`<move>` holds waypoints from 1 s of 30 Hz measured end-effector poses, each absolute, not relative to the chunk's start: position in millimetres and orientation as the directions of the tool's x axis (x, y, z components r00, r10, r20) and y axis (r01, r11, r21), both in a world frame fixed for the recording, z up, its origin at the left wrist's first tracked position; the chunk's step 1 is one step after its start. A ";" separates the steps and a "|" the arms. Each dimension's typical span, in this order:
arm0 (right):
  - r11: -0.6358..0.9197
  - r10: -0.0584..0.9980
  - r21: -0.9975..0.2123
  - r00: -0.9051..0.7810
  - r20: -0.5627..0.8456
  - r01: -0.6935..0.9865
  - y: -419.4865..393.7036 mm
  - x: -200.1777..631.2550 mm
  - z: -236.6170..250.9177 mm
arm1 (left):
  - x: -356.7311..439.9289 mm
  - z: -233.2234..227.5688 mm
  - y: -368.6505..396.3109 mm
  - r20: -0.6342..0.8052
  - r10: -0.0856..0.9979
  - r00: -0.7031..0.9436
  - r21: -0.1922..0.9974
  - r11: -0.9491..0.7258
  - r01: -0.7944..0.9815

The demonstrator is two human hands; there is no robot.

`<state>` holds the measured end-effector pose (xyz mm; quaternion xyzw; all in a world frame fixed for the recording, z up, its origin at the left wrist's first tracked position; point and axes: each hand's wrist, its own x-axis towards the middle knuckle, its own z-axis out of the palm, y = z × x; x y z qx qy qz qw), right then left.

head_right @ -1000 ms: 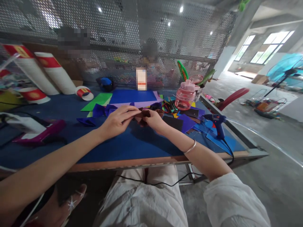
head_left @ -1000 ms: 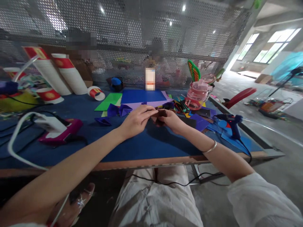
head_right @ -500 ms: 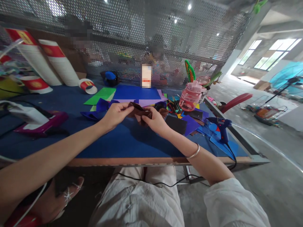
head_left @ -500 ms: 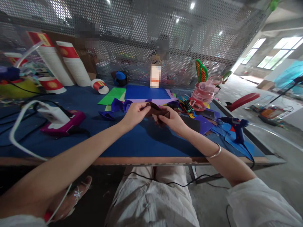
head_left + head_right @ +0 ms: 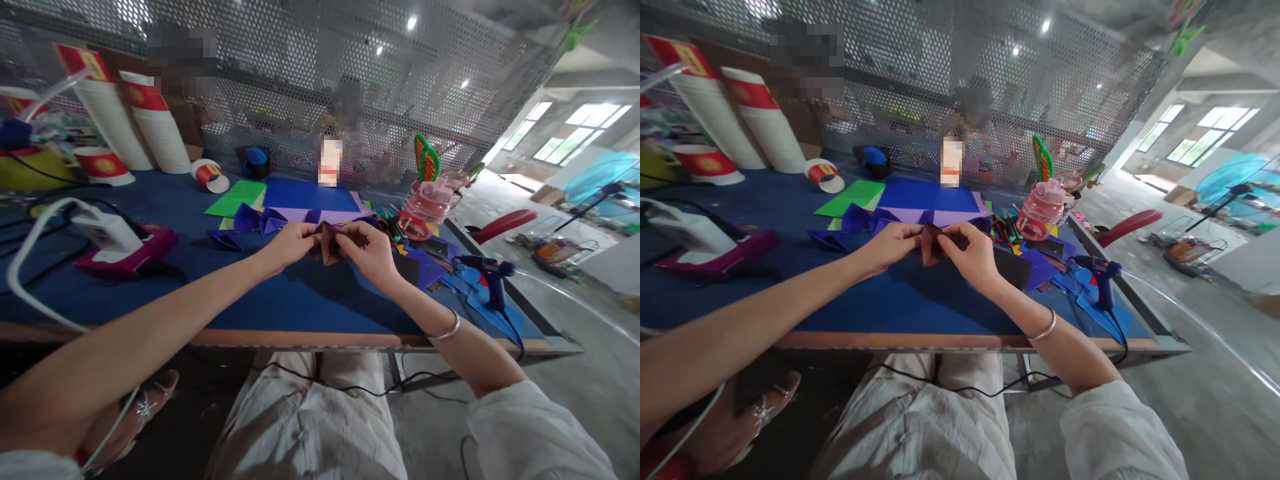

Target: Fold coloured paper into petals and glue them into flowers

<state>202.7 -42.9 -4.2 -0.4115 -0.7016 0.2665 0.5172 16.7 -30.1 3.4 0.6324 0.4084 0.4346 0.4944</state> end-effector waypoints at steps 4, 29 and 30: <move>0.541 0.832 -0.744 -0.124 0.540 0.392 -42.1 204.6 -3.9 | 15.5 1.8 -28.9 0.148 0.948 0.282 0.980 -0.179 0.086; 0.633 0.683 -0.507 -0.113 0.721 0.585 -40.1 203.7 -10.2 | 21.2 -0.5 -36.2 0.106 0.889 0.446 0.965 0.016 -0.261; 0.632 0.687 -0.517 -0.109 0.718 0.576 -40.3 202.7 -10.9 | 21.8 -1.0 -36.7 0.125 0.884 0.451 0.965 -0.003 -0.261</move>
